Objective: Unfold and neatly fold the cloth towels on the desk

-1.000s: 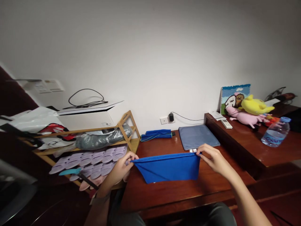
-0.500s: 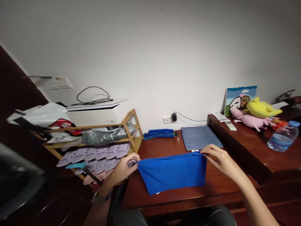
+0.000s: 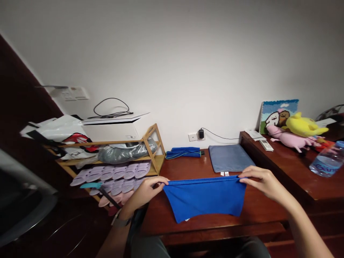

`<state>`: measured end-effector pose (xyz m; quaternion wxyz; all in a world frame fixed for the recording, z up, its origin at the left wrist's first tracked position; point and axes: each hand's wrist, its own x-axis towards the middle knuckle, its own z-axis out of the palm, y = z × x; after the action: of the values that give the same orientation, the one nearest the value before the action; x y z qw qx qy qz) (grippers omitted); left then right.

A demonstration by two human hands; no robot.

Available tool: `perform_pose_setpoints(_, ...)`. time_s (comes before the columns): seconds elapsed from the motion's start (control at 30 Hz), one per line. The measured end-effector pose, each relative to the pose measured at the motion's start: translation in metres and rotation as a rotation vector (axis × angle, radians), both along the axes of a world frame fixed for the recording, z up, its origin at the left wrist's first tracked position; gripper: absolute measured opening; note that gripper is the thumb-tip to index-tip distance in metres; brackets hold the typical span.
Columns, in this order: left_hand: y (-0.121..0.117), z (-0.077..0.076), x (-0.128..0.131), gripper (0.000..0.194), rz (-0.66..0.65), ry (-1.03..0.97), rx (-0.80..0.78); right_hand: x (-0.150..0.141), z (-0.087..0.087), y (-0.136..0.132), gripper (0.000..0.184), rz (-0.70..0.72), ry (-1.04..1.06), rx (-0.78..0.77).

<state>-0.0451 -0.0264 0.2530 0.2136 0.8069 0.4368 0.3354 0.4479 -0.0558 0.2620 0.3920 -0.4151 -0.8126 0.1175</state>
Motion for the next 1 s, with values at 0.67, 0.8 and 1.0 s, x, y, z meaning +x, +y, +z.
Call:
perform_pose_setpoints(0.67, 0.006, 0.007, 0.0, 0.02, -0.049, 0.029, 0.029, -0.001, 0.013, -0.003, 0.033, 0.003, -0.017, -0.005)
perform_pose_setpoints(0.8, 0.006, 0.016, 0.0, 0.019, -0.022, -0.013, 0.021, -0.002, 0.019, -0.001, 0.034, -0.003, -0.02, -0.009)
perform_pose_setpoints(1.0, 0.002, 0.046, -0.005, 0.015, 0.014, -0.119, -0.009, 0.003, 0.026, -0.001, 0.036, -0.022, 0.011, 0.029)
